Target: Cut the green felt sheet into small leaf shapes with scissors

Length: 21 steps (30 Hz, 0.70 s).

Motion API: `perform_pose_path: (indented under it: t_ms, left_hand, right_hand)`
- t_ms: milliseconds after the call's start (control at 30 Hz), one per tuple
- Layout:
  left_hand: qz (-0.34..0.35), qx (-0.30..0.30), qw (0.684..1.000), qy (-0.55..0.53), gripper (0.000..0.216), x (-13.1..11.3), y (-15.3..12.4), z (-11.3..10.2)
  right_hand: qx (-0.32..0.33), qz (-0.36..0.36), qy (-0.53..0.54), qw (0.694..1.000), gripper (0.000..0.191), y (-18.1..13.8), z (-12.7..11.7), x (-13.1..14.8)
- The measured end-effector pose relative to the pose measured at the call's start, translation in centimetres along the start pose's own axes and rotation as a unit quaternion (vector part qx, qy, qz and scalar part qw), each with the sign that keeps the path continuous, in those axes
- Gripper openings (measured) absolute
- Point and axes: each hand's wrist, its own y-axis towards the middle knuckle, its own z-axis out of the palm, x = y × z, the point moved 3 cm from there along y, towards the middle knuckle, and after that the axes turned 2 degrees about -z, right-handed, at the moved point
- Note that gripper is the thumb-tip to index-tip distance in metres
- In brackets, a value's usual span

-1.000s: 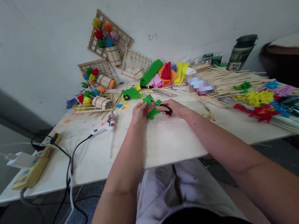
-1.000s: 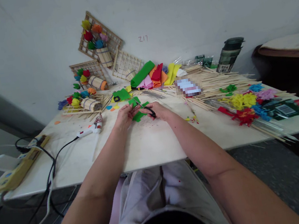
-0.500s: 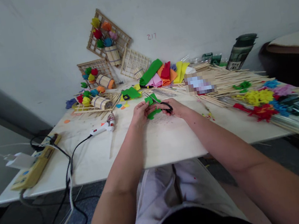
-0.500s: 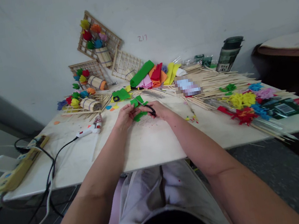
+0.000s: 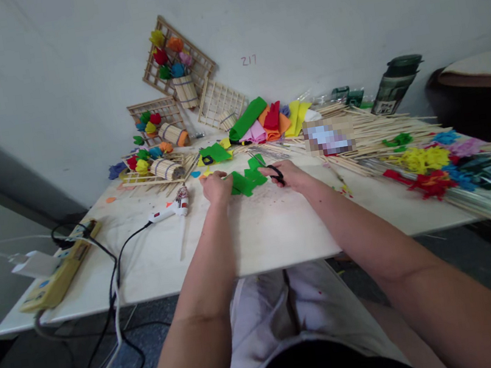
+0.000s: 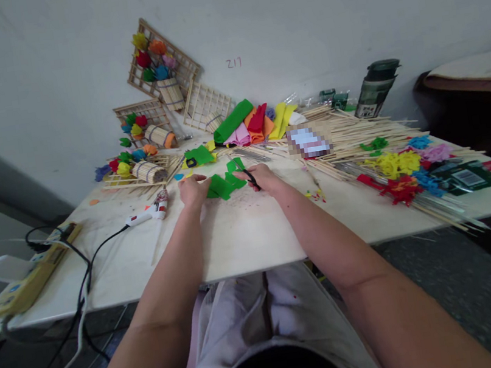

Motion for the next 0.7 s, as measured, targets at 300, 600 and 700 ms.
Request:
perform_pose_path:
  t_ms: [300,600,700]
  left_hand:
    - [0.017,0.011,0.995,0.095,0.038,0.8,0.3,1.5]
    - [0.013,-0.022,0.997,0.068,0.009,1.0,0.7,1.2]
    - [0.019,-0.030,0.997,0.070,0.012,0.8,0.6,1.0]
  right_hand:
    - [0.004,0.001,-0.030,1.000,0.032,0.4,-0.2,-0.5]
    - [0.002,0.011,-0.025,1.000,0.034,0.3,-0.1,-0.4]
    - [0.002,0.015,-0.018,1.000,0.036,0.4,-0.1,-0.5]
